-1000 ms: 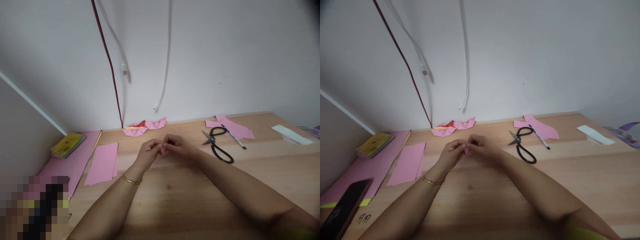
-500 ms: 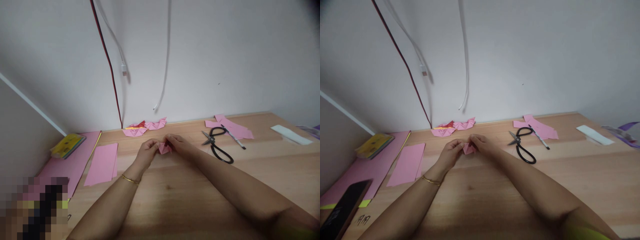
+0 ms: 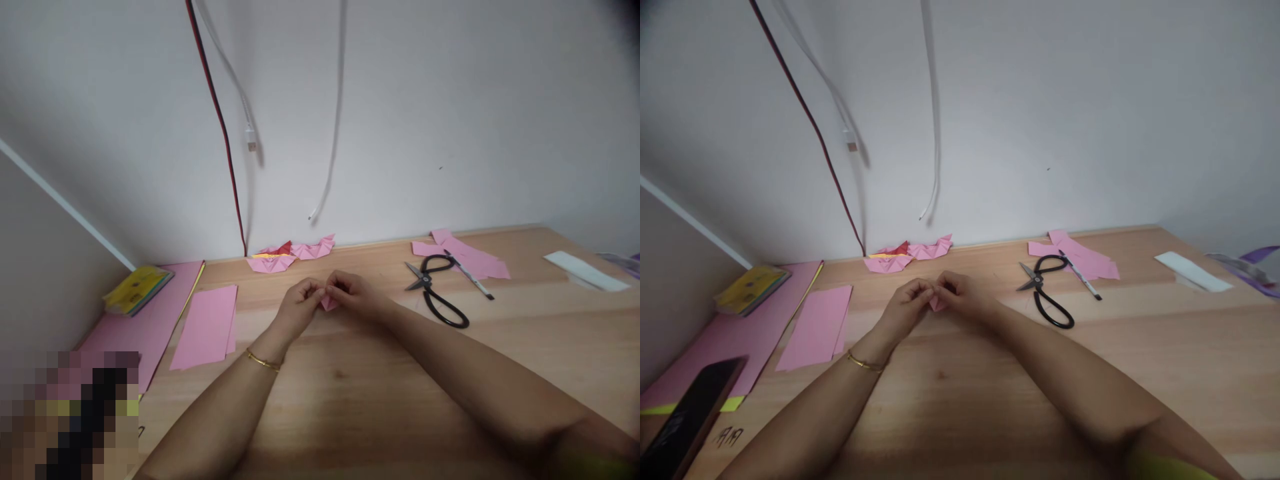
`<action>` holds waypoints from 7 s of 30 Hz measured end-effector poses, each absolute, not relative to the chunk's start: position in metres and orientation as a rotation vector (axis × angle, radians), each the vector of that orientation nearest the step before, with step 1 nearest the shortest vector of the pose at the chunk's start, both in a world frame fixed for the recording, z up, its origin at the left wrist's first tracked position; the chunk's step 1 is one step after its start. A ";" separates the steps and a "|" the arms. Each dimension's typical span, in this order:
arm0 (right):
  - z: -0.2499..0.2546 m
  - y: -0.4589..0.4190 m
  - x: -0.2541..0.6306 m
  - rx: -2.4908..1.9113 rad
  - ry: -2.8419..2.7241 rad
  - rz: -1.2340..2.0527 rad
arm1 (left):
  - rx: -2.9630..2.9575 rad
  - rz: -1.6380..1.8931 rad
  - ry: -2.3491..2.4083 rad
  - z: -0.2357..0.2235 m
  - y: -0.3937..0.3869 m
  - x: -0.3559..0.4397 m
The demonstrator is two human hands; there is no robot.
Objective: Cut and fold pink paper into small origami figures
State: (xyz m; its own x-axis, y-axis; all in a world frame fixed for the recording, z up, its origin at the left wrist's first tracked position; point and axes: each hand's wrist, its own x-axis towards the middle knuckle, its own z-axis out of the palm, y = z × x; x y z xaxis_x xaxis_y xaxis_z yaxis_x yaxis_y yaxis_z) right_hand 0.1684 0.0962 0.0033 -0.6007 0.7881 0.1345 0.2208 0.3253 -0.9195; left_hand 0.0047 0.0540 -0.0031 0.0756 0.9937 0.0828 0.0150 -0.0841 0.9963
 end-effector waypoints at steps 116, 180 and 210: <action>0.002 0.097 0.168 -0.816 -2.062 1.130 | 1.118 1.348 1.189 -0.013 0.055 0.004; 0.001 0.103 0.171 -0.863 -1.709 1.292 | 0.678 1.248 0.846 0.000 0.053 0.006; 0.001 0.096 0.168 -0.810 -1.854 1.238 | 1.108 1.300 1.122 -0.008 0.052 0.010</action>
